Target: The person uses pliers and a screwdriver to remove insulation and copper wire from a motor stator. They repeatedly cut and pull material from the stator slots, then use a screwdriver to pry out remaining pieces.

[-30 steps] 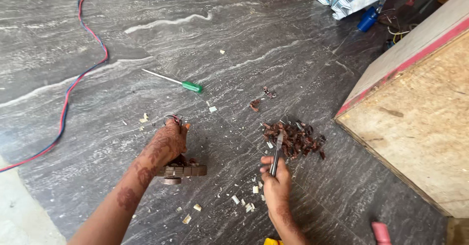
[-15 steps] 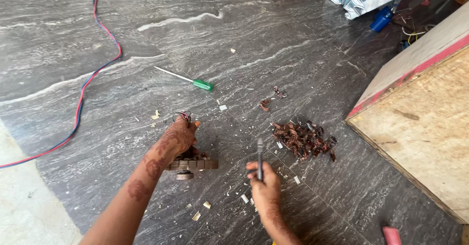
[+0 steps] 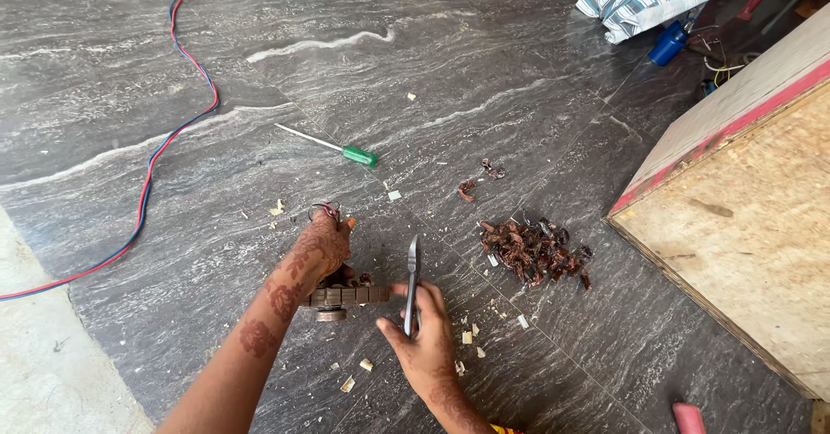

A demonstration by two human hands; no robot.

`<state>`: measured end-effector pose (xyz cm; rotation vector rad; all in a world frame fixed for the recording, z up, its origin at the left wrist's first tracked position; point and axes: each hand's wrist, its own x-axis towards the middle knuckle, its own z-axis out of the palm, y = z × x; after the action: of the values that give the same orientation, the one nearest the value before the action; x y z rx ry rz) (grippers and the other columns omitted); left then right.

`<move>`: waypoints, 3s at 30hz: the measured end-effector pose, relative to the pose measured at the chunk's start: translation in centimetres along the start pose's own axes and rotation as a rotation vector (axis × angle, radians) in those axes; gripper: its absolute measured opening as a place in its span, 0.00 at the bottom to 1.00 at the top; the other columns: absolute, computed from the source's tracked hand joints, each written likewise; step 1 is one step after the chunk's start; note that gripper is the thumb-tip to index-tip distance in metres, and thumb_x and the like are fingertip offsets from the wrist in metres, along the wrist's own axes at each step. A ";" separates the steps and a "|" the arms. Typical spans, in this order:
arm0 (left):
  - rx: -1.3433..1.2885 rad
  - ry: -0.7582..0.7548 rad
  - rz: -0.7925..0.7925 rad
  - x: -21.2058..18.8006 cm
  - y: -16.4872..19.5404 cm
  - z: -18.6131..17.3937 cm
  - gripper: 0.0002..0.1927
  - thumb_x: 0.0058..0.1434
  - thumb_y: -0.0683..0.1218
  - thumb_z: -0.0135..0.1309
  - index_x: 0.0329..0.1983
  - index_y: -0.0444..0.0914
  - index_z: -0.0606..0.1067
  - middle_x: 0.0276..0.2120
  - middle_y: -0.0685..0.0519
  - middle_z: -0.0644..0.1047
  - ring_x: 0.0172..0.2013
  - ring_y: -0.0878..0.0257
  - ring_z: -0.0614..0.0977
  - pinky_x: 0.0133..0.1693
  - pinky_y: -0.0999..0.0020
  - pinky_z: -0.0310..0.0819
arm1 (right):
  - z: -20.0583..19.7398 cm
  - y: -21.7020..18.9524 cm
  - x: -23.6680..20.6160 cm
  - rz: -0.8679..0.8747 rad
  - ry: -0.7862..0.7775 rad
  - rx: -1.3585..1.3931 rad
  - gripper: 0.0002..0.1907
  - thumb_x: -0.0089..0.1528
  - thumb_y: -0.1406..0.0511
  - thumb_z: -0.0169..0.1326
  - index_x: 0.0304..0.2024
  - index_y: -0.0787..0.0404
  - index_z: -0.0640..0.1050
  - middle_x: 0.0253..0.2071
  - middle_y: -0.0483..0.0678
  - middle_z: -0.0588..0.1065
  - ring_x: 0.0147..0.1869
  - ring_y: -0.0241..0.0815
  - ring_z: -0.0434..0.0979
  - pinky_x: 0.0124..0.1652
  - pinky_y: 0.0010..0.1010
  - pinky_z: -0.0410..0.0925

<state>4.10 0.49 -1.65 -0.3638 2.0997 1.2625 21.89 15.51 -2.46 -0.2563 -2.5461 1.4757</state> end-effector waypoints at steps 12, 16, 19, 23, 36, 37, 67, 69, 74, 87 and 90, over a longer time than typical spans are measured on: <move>-0.034 -0.060 -0.041 -3.6 1.3 0.1 0.18 0.71 0.52 0.47 0.62 0.44 0.63 0.44 0.50 0.84 0.35 0.58 0.87 0.39 0.57 0.86 | 0.3 1.1 1.5 0.003 -0.024 0.110 0.17 0.53 0.61 0.69 0.42 0.58 0.80 0.46 0.45 0.75 0.45 0.40 0.76 0.40 0.28 0.74; -0.174 -0.167 -0.035 -6.0 1.2 -0.8 0.22 0.72 0.59 0.38 0.63 0.45 0.65 0.47 0.46 0.81 0.38 0.52 0.85 0.41 0.54 0.85 | -1.3 -0.2 2.2 -0.148 -0.017 0.394 0.17 0.51 0.65 0.71 0.40 0.62 0.80 0.46 0.46 0.74 0.51 0.37 0.76 0.51 0.28 0.78; 0.054 -0.206 0.021 -5.8 -0.4 -0.3 0.27 0.73 0.64 0.36 0.65 0.45 0.68 0.53 0.46 0.78 0.43 0.53 0.83 0.45 0.53 0.81 | -3.3 -1.4 2.7 -0.174 -0.040 0.385 0.19 0.49 0.66 0.73 0.40 0.62 0.80 0.46 0.45 0.72 0.49 0.35 0.76 0.49 0.27 0.76; 0.324 -0.251 0.186 -3.4 -2.9 1.2 0.24 0.73 0.60 0.38 0.63 0.44 0.69 0.52 0.46 0.78 0.45 0.53 0.82 0.47 0.55 0.81 | -5.1 -2.8 2.7 -0.196 -0.037 0.233 0.19 0.49 0.67 0.73 0.41 0.61 0.81 0.47 0.44 0.73 0.49 0.35 0.77 0.49 0.27 0.74; 1.052 0.107 0.947 8.0 -9.3 -0.1 0.15 0.72 0.46 0.46 0.58 0.40 0.74 0.50 0.46 0.79 0.53 0.53 0.82 0.52 0.62 0.79 | -7.8 -6.4 -2.7 0.518 -0.073 1.146 0.20 0.54 0.80 0.46 0.48 0.63 0.71 0.53 0.54 0.74 0.52 0.46 0.74 0.50 0.42 0.71; 1.054 0.069 0.810 8.8 -8.0 -0.5 0.15 0.72 0.47 0.47 0.59 0.40 0.74 0.51 0.45 0.79 0.53 0.52 0.82 0.52 0.61 0.79 | -8.3 -6.8 -3.3 0.652 -0.138 1.196 0.20 0.53 0.79 0.45 0.48 0.63 0.71 0.53 0.54 0.74 0.54 0.48 0.74 0.50 0.45 0.71; 0.731 -0.001 0.170 2.2 2.1 3.7 0.21 0.69 0.49 0.52 0.61 0.34 0.70 0.49 0.45 0.80 0.51 0.55 0.83 0.49 0.61 0.79 | -11.3 -11.6 -1.9 0.982 -0.702 0.931 0.31 0.63 0.59 0.43 0.68 0.62 0.70 0.65 0.53 0.74 0.59 0.49 0.75 0.48 0.43 0.72; 0.614 0.034 0.067 -0.3 3.8 4.1 0.25 0.69 0.48 0.50 0.67 0.34 0.64 0.52 0.41 0.78 0.53 0.50 0.82 0.50 0.59 0.79 | -11.9 -11.0 -1.8 1.005 -0.720 0.958 0.31 0.64 0.58 0.43 0.68 0.64 0.70 0.63 0.53 0.74 0.58 0.48 0.76 0.47 0.42 0.72; 0.032 0.265 -0.055 -6.1 4.7 5.5 0.33 0.79 0.63 0.34 0.58 0.32 0.77 0.52 0.36 0.79 0.56 0.43 0.79 0.56 0.53 0.71 | -13.1 -10.0 -1.5 1.058 -0.816 0.924 0.27 0.64 0.57 0.42 0.61 0.63 0.73 0.58 0.54 0.76 0.47 0.43 0.76 0.40 0.39 0.74; 0.194 0.189 0.171 -10.9 5.2 6.0 0.18 0.74 0.48 0.36 0.62 0.38 0.66 0.51 0.37 0.78 0.52 0.42 0.80 0.52 0.51 0.75 | -11.8 -7.2 -3.5 1.043 -0.727 0.645 0.16 0.63 0.50 0.50 0.44 0.51 0.73 0.28 0.44 0.70 0.29 0.35 0.64 0.28 0.26 0.59; 0.257 0.016 0.348 -7.9 3.7 6.6 0.18 0.68 0.43 0.44 0.60 0.36 0.64 0.48 0.38 0.79 0.48 0.44 0.83 0.49 0.55 0.78 | -11.0 -5.3 -4.8 1.025 -0.832 0.805 0.19 0.64 0.50 0.51 0.42 0.59 0.74 0.25 0.39 0.63 0.27 0.32 0.61 0.29 0.25 0.60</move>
<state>10.57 7.27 3.94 0.1110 2.3738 1.1562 28.99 20.95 7.11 -1.0913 -1.9658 3.4105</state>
